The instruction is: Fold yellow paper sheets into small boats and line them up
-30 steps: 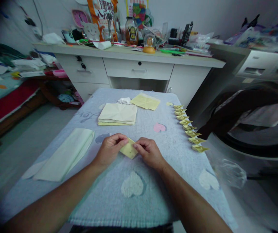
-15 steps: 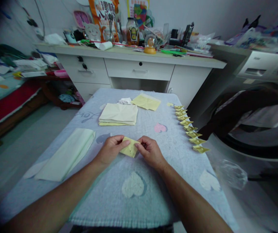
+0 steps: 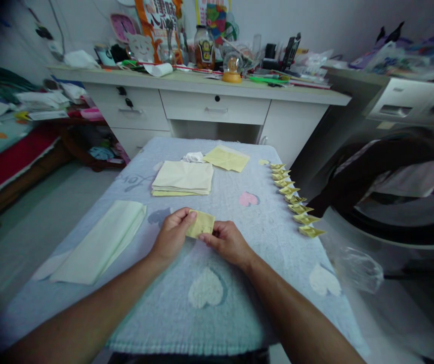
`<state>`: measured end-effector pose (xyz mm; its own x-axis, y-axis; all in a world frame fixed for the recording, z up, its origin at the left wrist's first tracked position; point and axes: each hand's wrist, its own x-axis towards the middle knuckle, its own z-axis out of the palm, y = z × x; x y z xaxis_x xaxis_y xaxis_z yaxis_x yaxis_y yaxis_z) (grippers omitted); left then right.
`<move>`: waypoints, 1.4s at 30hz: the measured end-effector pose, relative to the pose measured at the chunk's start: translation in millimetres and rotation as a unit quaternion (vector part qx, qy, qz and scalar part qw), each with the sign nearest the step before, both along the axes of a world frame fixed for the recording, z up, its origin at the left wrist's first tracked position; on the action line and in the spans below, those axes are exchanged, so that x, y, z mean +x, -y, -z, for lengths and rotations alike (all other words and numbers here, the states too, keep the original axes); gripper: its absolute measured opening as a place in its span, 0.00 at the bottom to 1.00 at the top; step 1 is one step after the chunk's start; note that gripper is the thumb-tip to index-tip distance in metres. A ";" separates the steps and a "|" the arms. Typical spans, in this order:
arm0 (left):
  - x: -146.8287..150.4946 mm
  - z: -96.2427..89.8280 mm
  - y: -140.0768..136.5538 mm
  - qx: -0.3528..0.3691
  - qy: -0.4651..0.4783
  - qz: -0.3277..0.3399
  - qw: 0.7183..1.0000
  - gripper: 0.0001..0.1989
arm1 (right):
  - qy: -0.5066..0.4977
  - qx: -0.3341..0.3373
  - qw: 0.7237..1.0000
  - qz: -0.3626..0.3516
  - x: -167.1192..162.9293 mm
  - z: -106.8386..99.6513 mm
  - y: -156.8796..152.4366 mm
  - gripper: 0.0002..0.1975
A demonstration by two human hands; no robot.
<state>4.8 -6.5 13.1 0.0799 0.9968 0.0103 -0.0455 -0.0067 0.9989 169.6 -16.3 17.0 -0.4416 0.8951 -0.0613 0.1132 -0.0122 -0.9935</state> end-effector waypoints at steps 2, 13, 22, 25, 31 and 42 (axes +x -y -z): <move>1.4 0.0 2.1 0.043 -0.056 -0.013 0.997 0.15 | 0.009 0.004 1.000 -0.003 0.8 0.8 0.1 0.19; 0.9 -8.7 10.6 0.105 -0.220 -0.026 0.970 0.12 | -0.057 -0.023 0.996 0.070 4.9 -2.6 -2.4 0.21; -1.6 -9.3 13.2 0.117 -0.236 0.024 0.964 0.13 | -0.083 -0.002 0.995 0.057 8.3 -5.9 -2.0 0.16; -3.8 -8.2 11.6 0.107 -0.181 0.065 0.975 0.10 | -0.092 -0.003 0.994 0.056 8.2 -4.9 -3.4 0.15; -10.5 -3.4 3.2 0.172 -0.197 0.045 0.964 0.02 | -0.085 0.059 0.990 0.093 12.8 2.1 -7.5 0.08; -19.0 1.4 0.1 0.321 -0.399 0.105 0.853 0.11 | 0.147 0.308 0.939 0.031 17.0 5.3 -8.7 0.13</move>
<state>-14.2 -6.5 11.7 0.4929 0.7691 0.4069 0.5790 -0.6390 0.5065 186.7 -7.6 11.7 -0.4323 0.8246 0.3649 0.4025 0.5386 -0.7402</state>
